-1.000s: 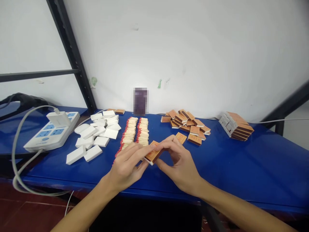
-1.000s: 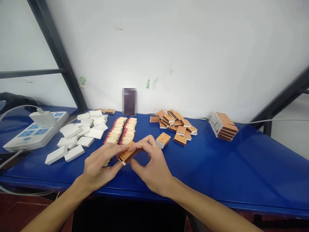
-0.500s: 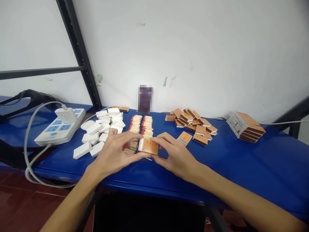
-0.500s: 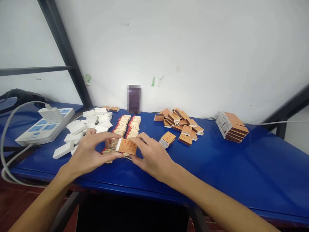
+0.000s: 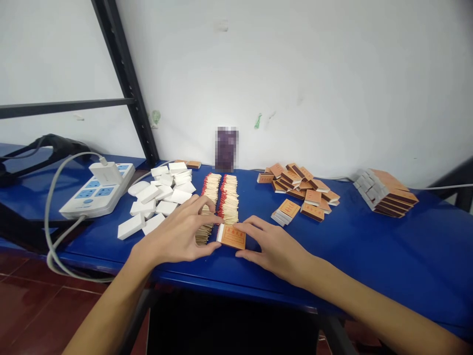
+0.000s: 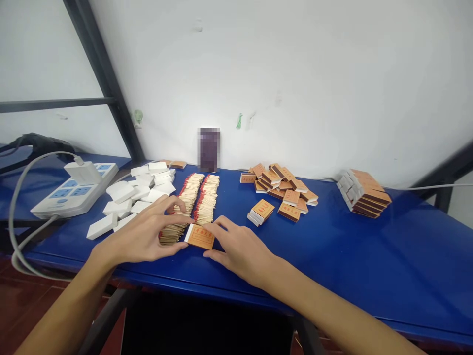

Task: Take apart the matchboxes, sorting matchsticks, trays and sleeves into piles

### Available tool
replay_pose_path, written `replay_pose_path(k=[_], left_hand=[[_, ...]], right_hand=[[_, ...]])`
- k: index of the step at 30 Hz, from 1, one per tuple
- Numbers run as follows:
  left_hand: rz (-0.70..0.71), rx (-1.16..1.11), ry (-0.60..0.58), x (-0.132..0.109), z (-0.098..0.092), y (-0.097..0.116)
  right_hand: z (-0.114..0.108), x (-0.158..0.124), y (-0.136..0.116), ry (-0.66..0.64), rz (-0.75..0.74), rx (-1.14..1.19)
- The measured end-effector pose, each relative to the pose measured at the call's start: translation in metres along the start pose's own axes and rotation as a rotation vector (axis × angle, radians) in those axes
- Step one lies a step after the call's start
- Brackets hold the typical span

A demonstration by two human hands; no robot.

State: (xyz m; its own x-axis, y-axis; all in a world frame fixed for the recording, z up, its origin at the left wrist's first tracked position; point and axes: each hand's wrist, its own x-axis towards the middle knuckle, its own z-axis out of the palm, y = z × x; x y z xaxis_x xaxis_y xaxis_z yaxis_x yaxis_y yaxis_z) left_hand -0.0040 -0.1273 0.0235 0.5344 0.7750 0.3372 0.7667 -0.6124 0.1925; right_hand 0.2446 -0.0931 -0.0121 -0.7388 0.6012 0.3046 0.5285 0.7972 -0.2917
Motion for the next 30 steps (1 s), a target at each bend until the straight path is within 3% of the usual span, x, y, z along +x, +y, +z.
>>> replay_pose_path(k=[20, 26, 30], left_hand=[[-0.042, -0.02, -0.098, 0.002, 0.004, -0.003], [-0.061, -0.01, -0.091, 0.002, 0.004, -0.006], [-0.051, 0.003, -0.082, 0.002, 0.006, -0.008]], right_hand=[[0.003, -0.004, -0.003, -0.044, 0.093, 0.134], [-0.004, -0.024, 0.006, 0.02, 0.148, 0.092], [-0.022, -0.049, 0.006, 0.159, 0.188, -0.001]])
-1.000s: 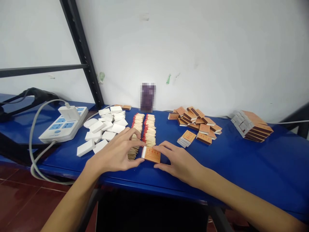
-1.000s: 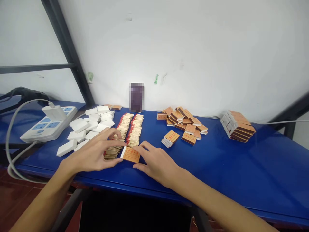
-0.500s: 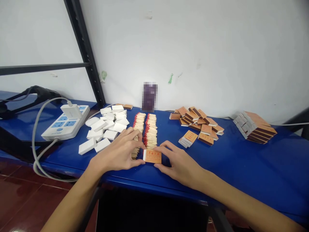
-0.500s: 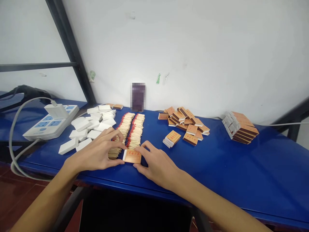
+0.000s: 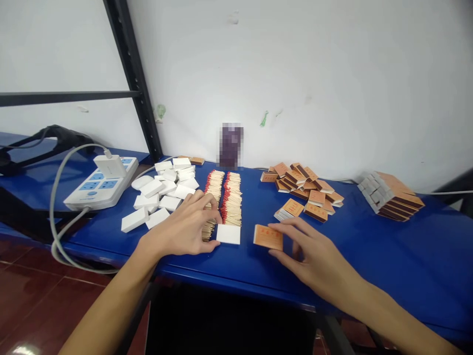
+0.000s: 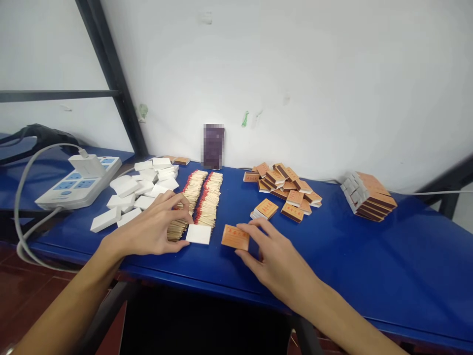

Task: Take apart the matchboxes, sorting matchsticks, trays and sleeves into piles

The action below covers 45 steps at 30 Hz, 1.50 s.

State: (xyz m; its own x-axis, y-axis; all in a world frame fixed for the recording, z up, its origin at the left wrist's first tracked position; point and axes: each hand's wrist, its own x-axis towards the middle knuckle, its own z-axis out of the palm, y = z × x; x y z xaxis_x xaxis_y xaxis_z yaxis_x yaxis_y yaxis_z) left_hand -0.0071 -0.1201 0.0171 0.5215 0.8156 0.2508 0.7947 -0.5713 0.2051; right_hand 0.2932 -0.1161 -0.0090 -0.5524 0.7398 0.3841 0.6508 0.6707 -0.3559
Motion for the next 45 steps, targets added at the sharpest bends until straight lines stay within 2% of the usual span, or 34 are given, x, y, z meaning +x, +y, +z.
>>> replay_pose_path(k=[4, 6, 8, 10, 12, 14, 16, 18, 20, 27, 30, 35, 38, 41, 45], left_hand=[[-0.005, 0.005, 0.009, 0.0, 0.001, -0.001], [-0.003, 0.006, 0.012, 0.0, 0.001, -0.002], [0.002, 0.001, 0.013, 0.001, 0.002, -0.002], [0.006, -0.007, 0.014, 0.001, 0.002, -0.002], [0.007, -0.009, 0.018, 0.001, 0.002, -0.002], [0.007, -0.009, 0.025, 0.001, 0.002, -0.002], [0.01, -0.012, 0.029, 0.001, 0.002, -0.002], [0.012, -0.022, 0.03, 0.0, 0.002, -0.001], [0.011, -0.037, 0.029, 0.001, 0.002, -0.001], [0.017, -0.034, 0.037, 0.0, 0.001, -0.001], [0.023, -0.052, 0.047, 0.001, 0.002, -0.001], [0.029, -0.067, 0.057, 0.001, 0.002, -0.001], [0.021, -0.075, 0.071, 0.0, 0.001, 0.0], [-0.002, -0.095, 0.091, 0.001, 0.001, 0.001], [-0.05, -0.093, 0.158, 0.001, -0.003, -0.003]], right_hand=[[-0.033, -0.014, 0.021, 0.235, 0.072, -0.162], [-0.05, -0.016, 0.042, 0.373, 0.164, -0.292], [-0.065, -0.012, 0.069, 0.432, 0.295, -0.419], [-0.074, -0.005, 0.096, 0.352, 0.39, -0.502], [-0.077, 0.006, 0.119, 0.265, 0.419, -0.522], [-0.076, 0.017, 0.134, 0.173, 0.447, -0.502], [-0.073, 0.025, 0.138, 0.112, 0.473, -0.496], [-0.07, 0.029, 0.133, 0.136, 0.484, -0.523], [-0.067, 0.028, 0.12, 0.215, 0.459, -0.532], [-0.049, 0.017, 0.065, 0.387, 0.057, -0.257], [-0.043, 0.016, 0.055, 0.291, -0.024, -0.245], [-0.041, 0.02, 0.057, 0.104, -0.157, -0.353], [-0.033, 0.021, 0.051, 0.11, -0.183, -0.34], [-0.015, 0.023, 0.026, 0.161, -0.268, -0.283], [0.018, 0.028, -0.018, 0.093, -0.417, -0.206]])
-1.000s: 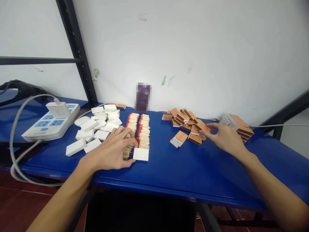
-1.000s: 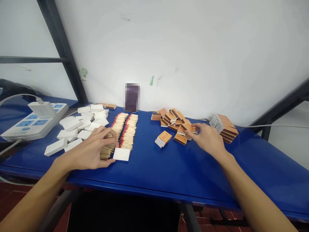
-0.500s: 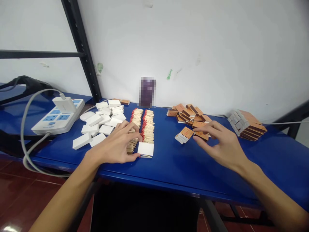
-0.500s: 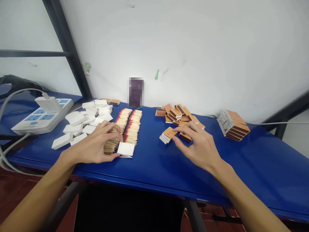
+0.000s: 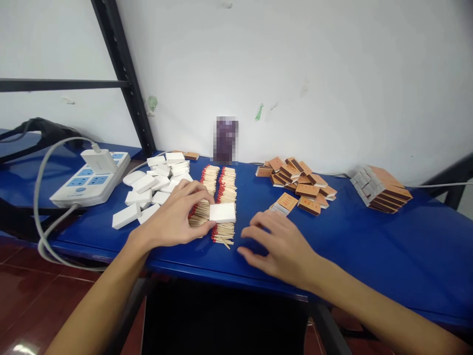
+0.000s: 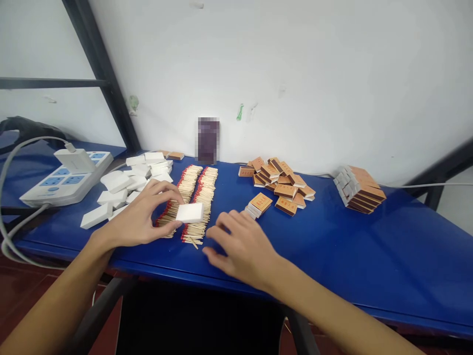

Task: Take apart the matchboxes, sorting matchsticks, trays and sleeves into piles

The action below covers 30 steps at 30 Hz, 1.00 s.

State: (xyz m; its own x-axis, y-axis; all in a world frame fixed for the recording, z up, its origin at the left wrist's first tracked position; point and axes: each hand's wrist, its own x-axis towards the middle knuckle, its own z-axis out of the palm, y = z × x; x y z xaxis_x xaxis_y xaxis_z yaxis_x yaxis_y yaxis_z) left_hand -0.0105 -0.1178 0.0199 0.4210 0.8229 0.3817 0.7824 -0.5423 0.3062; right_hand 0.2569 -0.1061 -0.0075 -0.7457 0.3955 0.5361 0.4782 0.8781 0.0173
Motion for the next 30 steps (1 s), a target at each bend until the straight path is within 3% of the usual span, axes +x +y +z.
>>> replay_pose_path(k=[3, 7, 12, 17, 23, 27, 30], left_hand=[[-0.079, 0.061, 0.06, -0.006, -0.016, -0.011], [-0.263, 0.182, 0.098, -0.029, -0.052, -0.035], [-0.463, 0.194, 0.044, -0.068, -0.084, -0.07], [-0.419, 0.093, -0.021, -0.081, -0.083, -0.085], [-0.345, 0.196, -0.035, -0.078, -0.077, -0.09], [-0.34, 0.234, 0.029, -0.074, -0.082, -0.083], [-0.323, 0.245, 0.185, -0.06, -0.078, -0.051]], right_hand=[[0.016, 0.015, -0.016, -0.033, -0.012, -0.007], [0.028, 0.026, -0.011, -0.067, 0.004, -0.031], [0.03, 0.028, -0.006, -0.054, -0.006, -0.044], [0.001, 0.022, 0.005, -0.074, 0.018, -0.032], [-0.044, 0.004, 0.066, -0.314, 0.141, -0.077], [-0.042, -0.005, 0.092, -0.47, 0.175, -0.071], [-0.03, 0.0, 0.098, -0.522, 0.19, -0.074]])
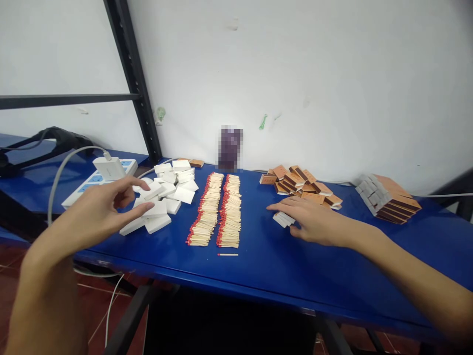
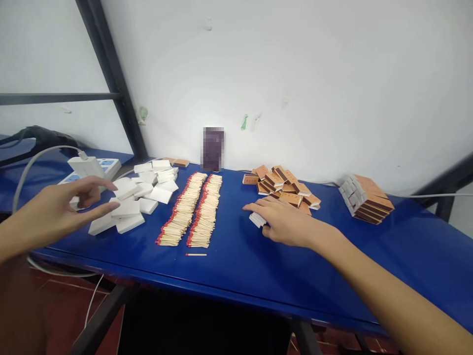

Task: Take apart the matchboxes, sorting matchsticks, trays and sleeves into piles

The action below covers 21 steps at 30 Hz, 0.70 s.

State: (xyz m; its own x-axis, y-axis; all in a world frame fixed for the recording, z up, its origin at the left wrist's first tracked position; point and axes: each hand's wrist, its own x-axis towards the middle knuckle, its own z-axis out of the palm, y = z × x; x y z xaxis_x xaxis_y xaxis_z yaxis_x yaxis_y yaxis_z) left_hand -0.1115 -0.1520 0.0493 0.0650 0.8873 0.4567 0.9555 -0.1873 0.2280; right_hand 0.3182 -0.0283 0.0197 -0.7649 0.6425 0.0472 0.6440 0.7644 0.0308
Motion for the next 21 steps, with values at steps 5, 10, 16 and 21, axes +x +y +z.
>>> replay_pose_path(k=[5, 10, 16, 21], left_hand=[[0.353, -0.131, -0.163, 0.006, 0.035, 0.088], [0.487, -0.056, -0.301, 0.007, 0.069, 0.116], [0.533, -0.057, -0.258, 0.014, 0.072, 0.103], [0.594, -0.114, -0.261, 0.018, 0.072, 0.103]], right_hand=[[-0.005, 0.02, 0.004, -0.119, 0.101, -0.056], [-0.02, 0.017, 0.008, -0.239, 0.234, -0.08], [-0.026, 0.01, 0.005, -0.23, 0.249, -0.051], [-0.026, 0.011, 0.005, -0.195, 0.264, -0.045]])
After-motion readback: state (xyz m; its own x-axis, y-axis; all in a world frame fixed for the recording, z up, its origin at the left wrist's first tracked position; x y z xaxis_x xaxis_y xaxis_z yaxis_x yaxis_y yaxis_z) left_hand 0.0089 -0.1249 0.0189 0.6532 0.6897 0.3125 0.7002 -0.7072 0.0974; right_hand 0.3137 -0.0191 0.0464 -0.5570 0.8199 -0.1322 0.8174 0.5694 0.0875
